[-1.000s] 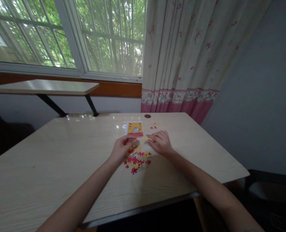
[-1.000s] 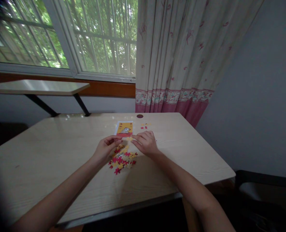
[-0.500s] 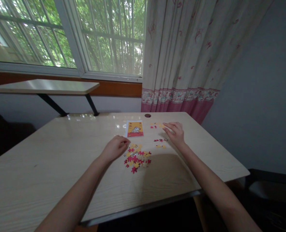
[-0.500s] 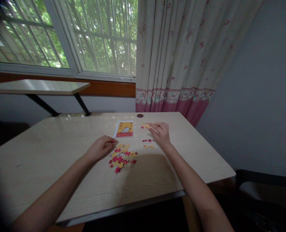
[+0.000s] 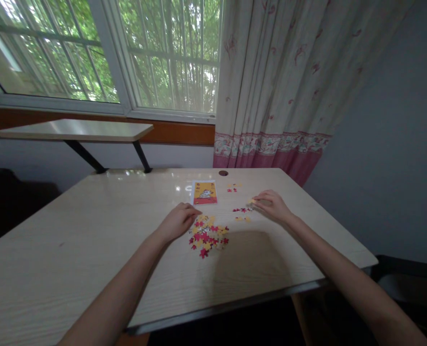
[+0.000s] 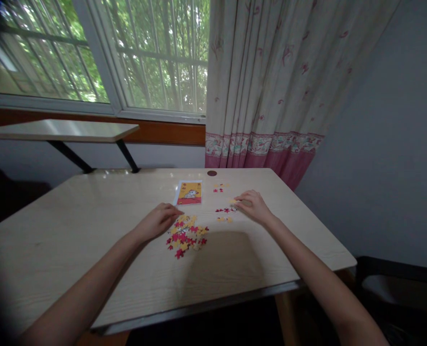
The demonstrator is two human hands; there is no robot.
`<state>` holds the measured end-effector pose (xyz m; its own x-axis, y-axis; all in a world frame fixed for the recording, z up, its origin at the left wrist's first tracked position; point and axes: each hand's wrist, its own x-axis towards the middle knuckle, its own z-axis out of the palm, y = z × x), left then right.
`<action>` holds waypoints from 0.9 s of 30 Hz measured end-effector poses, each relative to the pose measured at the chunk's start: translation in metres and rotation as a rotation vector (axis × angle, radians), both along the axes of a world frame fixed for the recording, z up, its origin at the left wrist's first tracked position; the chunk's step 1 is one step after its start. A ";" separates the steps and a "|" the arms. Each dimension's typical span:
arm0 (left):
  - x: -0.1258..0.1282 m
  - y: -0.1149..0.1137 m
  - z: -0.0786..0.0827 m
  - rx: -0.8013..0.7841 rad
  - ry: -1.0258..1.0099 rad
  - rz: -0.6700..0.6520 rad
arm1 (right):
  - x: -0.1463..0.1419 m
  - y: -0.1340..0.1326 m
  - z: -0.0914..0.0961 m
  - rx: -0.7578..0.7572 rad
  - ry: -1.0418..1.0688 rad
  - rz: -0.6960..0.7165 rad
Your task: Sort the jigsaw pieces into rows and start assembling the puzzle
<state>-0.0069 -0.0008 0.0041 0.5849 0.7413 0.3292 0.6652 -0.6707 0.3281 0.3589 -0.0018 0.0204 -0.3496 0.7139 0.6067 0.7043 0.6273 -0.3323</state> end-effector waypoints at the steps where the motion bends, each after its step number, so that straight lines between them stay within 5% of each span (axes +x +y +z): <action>1: 0.001 0.000 -0.002 0.004 0.012 -0.007 | 0.006 -0.004 -0.004 -0.053 0.004 0.011; 6: 0.001 0.002 -0.006 0.029 0.042 0.043 | 0.024 -0.020 -0.025 -0.235 0.005 0.044; 11: -0.001 0.001 -0.002 0.048 0.053 0.125 | 0.025 -0.021 -0.036 -0.241 -0.109 0.057; 27: 0.002 0.003 -0.002 0.067 0.106 0.193 | 0.018 -0.026 -0.031 -0.232 -0.117 0.054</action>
